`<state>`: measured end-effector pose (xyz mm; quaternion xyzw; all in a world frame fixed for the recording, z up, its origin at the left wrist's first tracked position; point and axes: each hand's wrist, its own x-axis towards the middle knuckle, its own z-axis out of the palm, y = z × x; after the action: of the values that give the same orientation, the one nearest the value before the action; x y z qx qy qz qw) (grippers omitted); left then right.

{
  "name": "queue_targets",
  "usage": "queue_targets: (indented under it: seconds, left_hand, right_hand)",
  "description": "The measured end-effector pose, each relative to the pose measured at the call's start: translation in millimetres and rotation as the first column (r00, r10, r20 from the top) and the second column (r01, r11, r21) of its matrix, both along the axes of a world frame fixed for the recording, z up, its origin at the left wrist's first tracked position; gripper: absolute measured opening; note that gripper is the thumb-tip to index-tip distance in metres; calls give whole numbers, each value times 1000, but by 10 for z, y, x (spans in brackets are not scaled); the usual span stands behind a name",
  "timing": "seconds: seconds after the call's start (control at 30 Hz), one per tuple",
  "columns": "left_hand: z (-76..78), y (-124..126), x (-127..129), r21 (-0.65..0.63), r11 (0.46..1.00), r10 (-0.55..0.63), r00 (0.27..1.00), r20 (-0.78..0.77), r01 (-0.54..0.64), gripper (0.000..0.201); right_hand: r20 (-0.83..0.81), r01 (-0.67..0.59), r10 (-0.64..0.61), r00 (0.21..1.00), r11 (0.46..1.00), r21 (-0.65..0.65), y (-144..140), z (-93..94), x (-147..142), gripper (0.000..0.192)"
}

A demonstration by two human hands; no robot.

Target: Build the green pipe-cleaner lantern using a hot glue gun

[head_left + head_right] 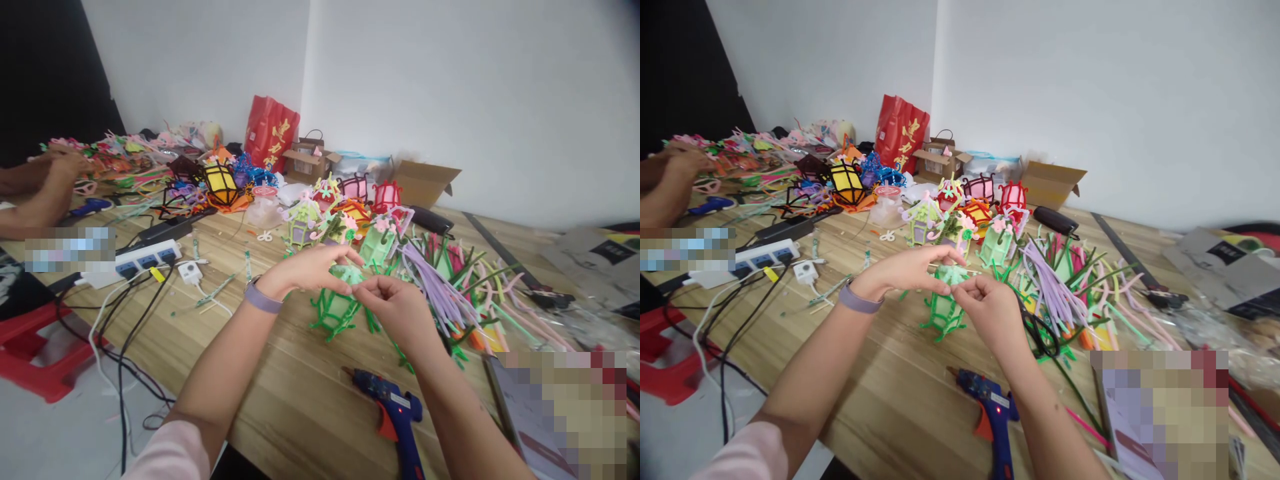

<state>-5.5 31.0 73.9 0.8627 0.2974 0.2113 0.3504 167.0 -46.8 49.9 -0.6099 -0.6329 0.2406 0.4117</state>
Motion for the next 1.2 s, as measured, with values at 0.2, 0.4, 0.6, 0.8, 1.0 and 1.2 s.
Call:
queue_targets:
  seconds: [0.2, 0.4, 0.6, 0.8, 1.0, 1.2]
  left_hand:
    - [-130, 92, 35, -221, 975, 7, 988, 154, 27, 52]
    - [-111, 54, 70, -353, 936, 68, 976, 209, 11, 50]
    - [-71, 33, 122, -501, 865, 174, 959, 221, -42, 35]
    - [-81, 5, 184, -544, 832, 284, 927, 244, -111, 27]
    - [-119, 10, 217, -509, 850, 282, 934, 219, -137, 26]
    - [-89, -1, 156, -355, 931, 180, 949, 257, -81, 15]
  right_hand:
    - [56, -2, -1, 998, 998, 60, -37, 31, -30, 26]
    - [90, 15, -22, 996, 997, 81, -41, 39, -32, 25]
    - [62, 27, -28, 998, 999, 28, -24, -6, -35, 28]
    - [96, -33, 34, 995, 999, -11, -24, 70, 47, 37]
    - [95, -19, 19, 995, 1000, 0, -75, 211, 236, 41]
    - [172, -68, 70, 983, 998, -13, -145, 346, 269, 40]
